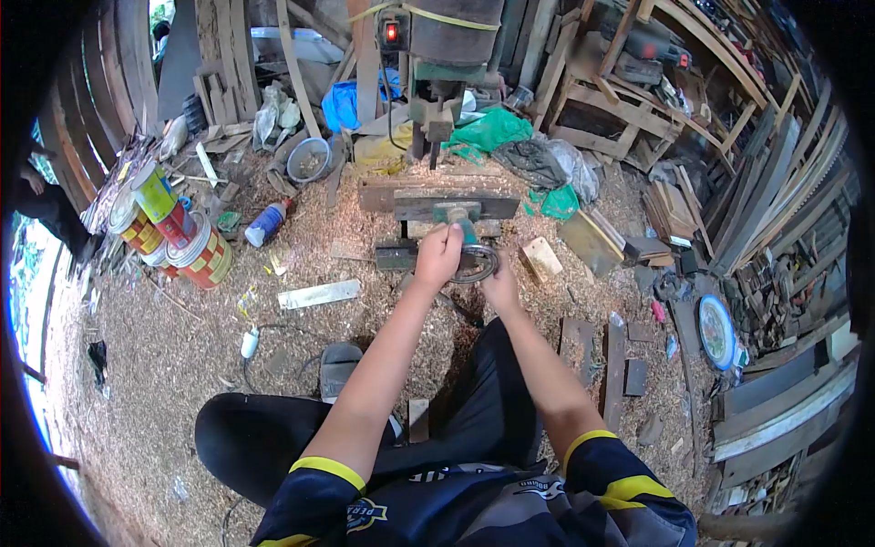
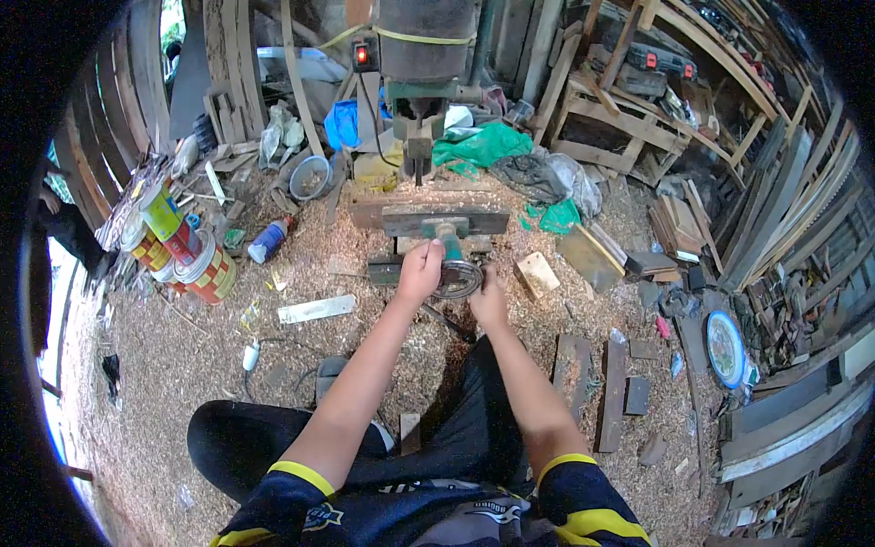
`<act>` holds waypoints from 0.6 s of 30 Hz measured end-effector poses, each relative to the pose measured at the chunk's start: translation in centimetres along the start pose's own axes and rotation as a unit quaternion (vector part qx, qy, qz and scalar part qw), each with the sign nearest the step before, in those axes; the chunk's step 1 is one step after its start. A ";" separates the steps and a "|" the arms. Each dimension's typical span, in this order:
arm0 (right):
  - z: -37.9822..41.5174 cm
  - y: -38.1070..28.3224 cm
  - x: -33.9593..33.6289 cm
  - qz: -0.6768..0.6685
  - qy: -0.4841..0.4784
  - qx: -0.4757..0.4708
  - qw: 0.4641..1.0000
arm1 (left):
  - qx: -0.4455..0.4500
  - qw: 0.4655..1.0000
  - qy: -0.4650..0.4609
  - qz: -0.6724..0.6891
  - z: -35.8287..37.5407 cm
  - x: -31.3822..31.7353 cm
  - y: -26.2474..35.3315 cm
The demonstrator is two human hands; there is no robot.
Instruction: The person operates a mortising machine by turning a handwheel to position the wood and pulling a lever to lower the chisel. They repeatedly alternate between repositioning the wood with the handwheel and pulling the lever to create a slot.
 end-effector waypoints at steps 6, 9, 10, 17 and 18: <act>2.0 -1.2 1.6 0.103 -0.103 0.025 0.989 | 0.000 1.000 0.011 -0.003 0.1 0.0 0.4; 1.6 1.8 3.2 0.201 -0.338 0.086 0.915 | 0.014 1.000 0.023 0.007 0.0 -0.1 1.1; 2.0 2.5 3.6 0.214 -0.402 0.081 0.886 | 0.024 0.999 0.031 0.024 0.0 -0.2 1.6; 2.3 2.9 5.5 0.210 -0.461 0.111 0.855 | 0.046 0.998 0.049 0.012 0.0 -0.4 2.9; 2.3 1.8 5.2 0.211 -0.461 0.111 0.855 | 0.051 0.998 0.048 0.012 0.0 -0.5 2.8</act>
Point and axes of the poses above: each hand's wrist, its own z-axis away from the middle knuckle, its own x-axis out of the palm, y = z × x, the point moved 2 cm from there along -z, towards the middle knuckle, and after that the axes turned 4 degrees about -y, right-handed, at the moved point
